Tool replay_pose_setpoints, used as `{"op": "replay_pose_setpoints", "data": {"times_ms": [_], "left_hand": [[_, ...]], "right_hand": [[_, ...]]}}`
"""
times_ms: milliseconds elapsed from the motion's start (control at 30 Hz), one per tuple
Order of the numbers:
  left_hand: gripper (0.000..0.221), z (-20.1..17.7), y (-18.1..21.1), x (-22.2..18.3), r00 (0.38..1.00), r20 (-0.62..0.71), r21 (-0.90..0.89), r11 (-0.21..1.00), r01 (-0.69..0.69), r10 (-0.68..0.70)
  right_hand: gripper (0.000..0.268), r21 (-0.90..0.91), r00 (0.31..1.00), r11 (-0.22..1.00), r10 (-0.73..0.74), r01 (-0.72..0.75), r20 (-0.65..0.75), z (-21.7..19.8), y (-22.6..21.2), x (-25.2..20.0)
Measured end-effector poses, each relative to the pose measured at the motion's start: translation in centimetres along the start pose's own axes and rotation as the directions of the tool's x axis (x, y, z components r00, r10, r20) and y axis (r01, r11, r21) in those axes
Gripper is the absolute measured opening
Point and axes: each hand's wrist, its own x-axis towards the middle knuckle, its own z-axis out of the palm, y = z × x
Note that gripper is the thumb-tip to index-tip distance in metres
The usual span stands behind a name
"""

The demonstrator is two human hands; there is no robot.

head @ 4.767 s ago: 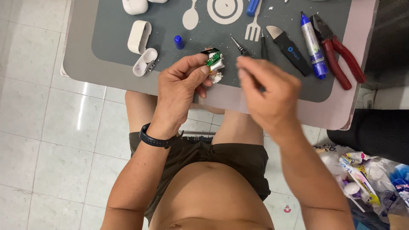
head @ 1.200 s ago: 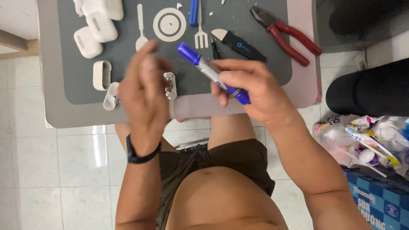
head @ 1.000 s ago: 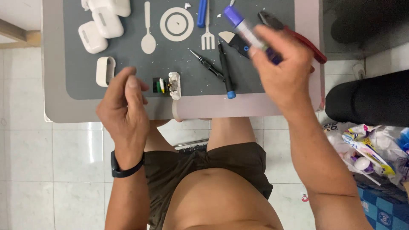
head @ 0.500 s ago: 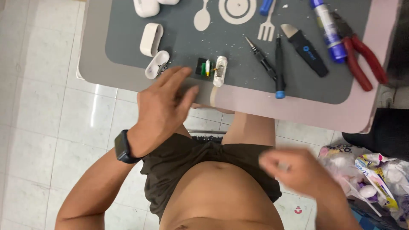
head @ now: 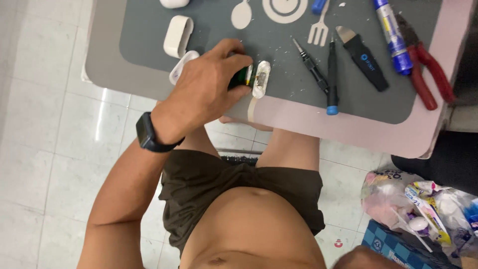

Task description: Disassembling and inspecting small electronic components of an earbud using a screwdriver and marker.

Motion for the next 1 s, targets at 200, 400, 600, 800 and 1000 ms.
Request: {"op": "replay_pose_setpoints", "data": {"times_ms": [200, 400, 600, 800, 1000], "left_hand": [[0.038, -0.8, 0.0, 0.0, 0.991, -0.010, 0.018, 0.991, -0.135, 0.135], [0.041, -0.9, -0.2, -0.1, 0.987, -0.031, -0.046, 0.986, -0.160, 0.159], [0.050, -1.4, 0.2, 0.3, 0.995, 0.037, -0.189, 0.978, -0.084, 0.093], [0.047, -1.3, 0.2, 0.7, 0.998, 0.052, -0.338, 0.941, -0.008, 0.027], [0.053, -0.4, 0.8, -0.4, 0.997, 0.058, -0.541, 0.838, 0.074, -0.050]], "right_hand": [[0.027, 0.067, 0.956, 0.988, -0.118, 0.140, -0.269, -13.5, -20.3, 12.3], [0.041, -0.339, 0.675, 0.889, -0.455, 0.307, -0.582, -18.6, -32.0, 23.8], [0.068, -0.378, 0.755, 0.906, -0.381, 0.189, -0.535, -19.0, -31.9, 32.5], [0.062, -0.319, 0.574, 0.859, -0.506, 0.399, -0.644, -18.2, -30.0, 33.3], [0.062, -0.392, 0.454, 0.855, -0.515, 0.341, -0.727, -17.1, -30.4, 33.1]]}}
